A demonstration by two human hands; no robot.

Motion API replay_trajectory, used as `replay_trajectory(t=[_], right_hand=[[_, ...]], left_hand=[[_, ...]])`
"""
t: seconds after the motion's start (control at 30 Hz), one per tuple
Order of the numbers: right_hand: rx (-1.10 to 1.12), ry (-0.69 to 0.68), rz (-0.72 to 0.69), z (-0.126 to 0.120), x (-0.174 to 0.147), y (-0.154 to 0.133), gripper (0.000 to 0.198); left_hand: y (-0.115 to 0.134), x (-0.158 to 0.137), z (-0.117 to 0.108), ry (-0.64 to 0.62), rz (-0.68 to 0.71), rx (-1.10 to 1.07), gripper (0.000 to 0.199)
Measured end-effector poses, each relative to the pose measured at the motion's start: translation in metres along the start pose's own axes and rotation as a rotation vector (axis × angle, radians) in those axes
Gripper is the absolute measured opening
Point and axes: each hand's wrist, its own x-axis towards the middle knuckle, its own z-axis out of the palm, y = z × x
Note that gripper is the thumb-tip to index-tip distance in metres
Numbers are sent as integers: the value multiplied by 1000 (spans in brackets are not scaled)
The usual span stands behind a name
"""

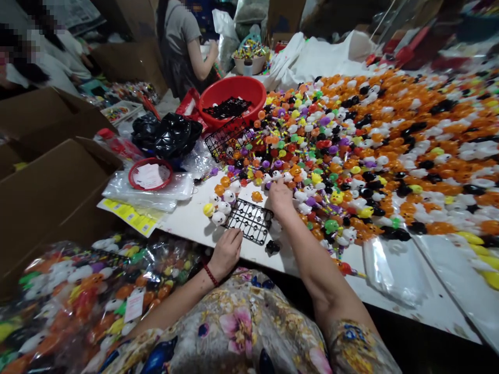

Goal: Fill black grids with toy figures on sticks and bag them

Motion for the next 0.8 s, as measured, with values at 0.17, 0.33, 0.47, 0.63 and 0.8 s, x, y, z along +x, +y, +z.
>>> replay_trajectory(t=[0.17,0.33,0.47,0.63,0.8], right_hand=[[411,50,1,7,-26,-9,14],[883,-123,19,45,-72,-31,15],[940,-180,25,65,-86,-44,11],[927,-218,-38,66,-83,-46,7],[877,-204,-121,64,-87,-44,11]], left_hand=[[-7,-13,6,90,-151,43,26],[-17,-12,17,80,-261,-29,25],[-20,-11,19,62,-339,-78,22],[-22,-11,18,48,-385,-121,23],[-24,-11,23,95,-388,-100,23]])
